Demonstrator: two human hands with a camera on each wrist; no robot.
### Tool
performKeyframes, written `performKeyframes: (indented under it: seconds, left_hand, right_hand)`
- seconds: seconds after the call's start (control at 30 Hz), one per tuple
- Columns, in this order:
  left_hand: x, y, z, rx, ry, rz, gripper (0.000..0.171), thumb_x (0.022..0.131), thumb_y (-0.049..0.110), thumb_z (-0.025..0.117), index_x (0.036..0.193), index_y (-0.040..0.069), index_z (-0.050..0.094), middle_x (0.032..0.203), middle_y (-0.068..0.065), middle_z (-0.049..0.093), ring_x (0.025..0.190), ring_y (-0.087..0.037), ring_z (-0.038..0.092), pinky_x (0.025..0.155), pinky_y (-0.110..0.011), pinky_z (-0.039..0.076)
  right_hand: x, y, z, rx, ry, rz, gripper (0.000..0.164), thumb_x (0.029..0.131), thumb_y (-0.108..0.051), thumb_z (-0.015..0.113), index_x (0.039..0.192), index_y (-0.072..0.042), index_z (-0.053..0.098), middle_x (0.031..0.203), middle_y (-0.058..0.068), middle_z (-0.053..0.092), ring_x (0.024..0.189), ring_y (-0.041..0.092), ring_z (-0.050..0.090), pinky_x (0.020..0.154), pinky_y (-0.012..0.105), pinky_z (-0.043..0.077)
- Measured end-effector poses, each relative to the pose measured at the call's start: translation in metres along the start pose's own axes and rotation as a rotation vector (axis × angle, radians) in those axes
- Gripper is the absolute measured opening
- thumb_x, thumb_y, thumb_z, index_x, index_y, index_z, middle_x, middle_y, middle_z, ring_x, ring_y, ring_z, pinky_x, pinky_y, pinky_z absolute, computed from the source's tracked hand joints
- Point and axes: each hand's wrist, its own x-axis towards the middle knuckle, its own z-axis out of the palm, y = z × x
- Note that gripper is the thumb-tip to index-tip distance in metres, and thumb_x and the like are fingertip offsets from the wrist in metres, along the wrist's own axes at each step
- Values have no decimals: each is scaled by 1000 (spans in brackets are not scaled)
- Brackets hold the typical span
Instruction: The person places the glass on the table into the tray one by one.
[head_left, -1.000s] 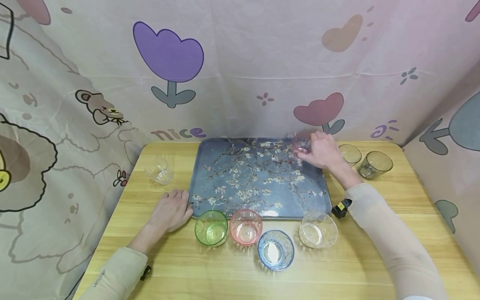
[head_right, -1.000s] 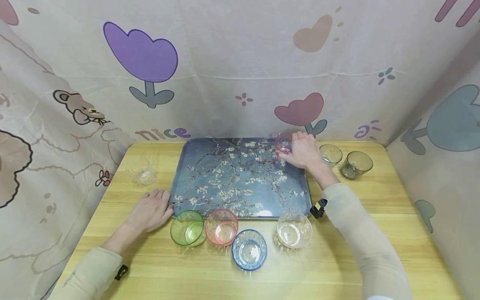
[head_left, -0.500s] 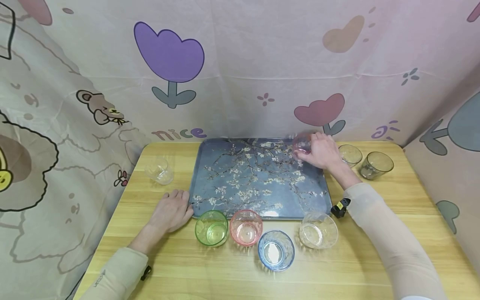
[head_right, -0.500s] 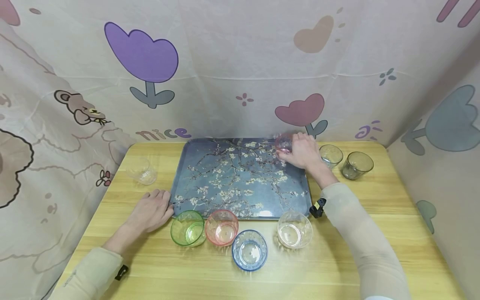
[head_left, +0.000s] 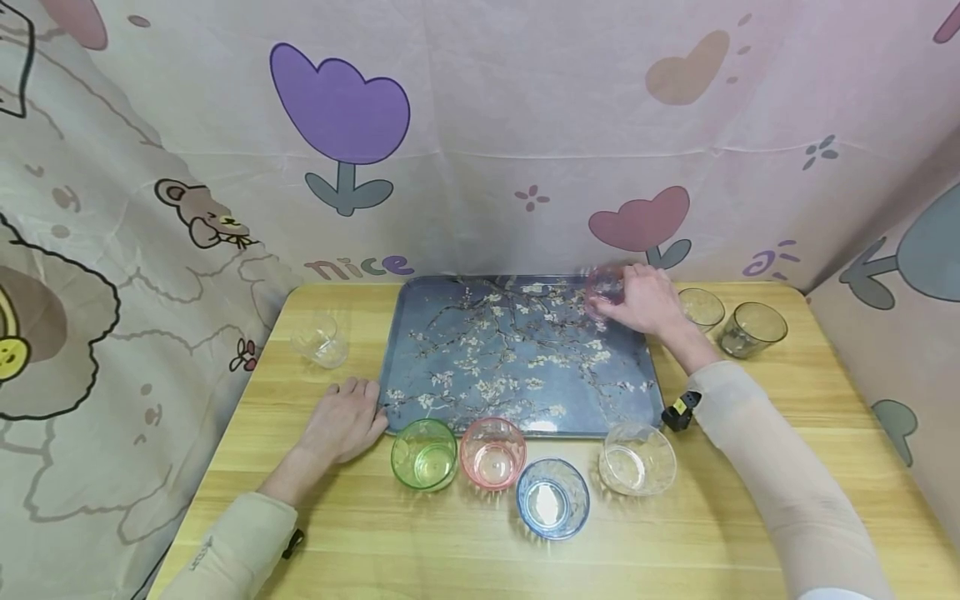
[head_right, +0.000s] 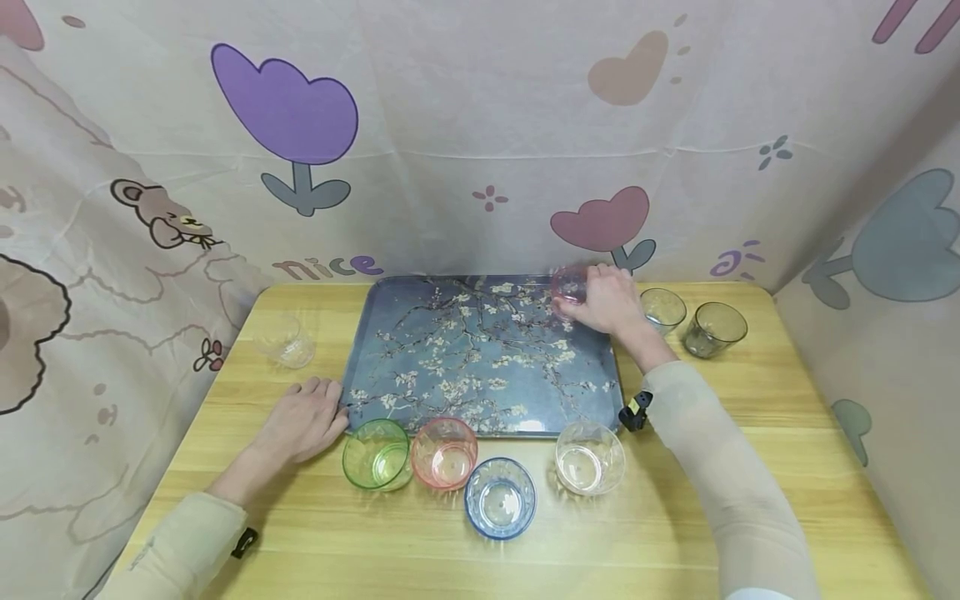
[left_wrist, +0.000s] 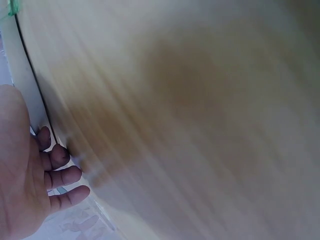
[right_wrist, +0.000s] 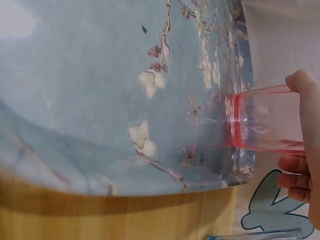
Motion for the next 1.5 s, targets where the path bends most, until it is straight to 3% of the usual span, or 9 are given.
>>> performKeyframes:
  seconds: [0.2,0.53,0.77,1.13,1.5]
  left_hand:
    - [0,-1,1,7,-4,2,29,98,33,58,97,4,53,90,-15,63,86,-31,59,76,-46,51]
    - [0,0,0,15,6,5,30,98,33,58,98,3,54,90,-15,64,86,-31,59,76,-47,52]
    - [0,0,0,22,-4,5,30,98,33,58,97,4,53,90,-15,63,86,-31,59,75,-46,51]
    - [0,0,-1,15,-19,-6,30,99,33,58,98,3,53,92,-15,64,88,-32,59,77,-46,51]
    - [0,0,0,11,-17,-11,30,98,33,57,98,3,53,92,-16,64,89,-33,59,77,-47,51]
  right_hand:
    - [-3,1,-4,-17,-6,-15,97,88,-79,60,141,2,58,112,22,67,103,39,61,90,50,45]
    - [-11,-1,-25,-32,-35,-5,104,86,-78,63,147,4,48,138,30,58,125,49,55,109,60,43]
    - [-19,1,-46,-31,-30,-7,106,85,-76,66,153,3,44,143,32,53,129,52,51,110,63,40]
    - [-37,13,-70,163,61,-27,96,87,-66,72,152,0,46,142,28,54,129,47,48,112,66,32]
    - [-53,39,-79,122,78,37,97,87,-71,68,154,-4,45,148,29,51,134,50,45,108,67,31]
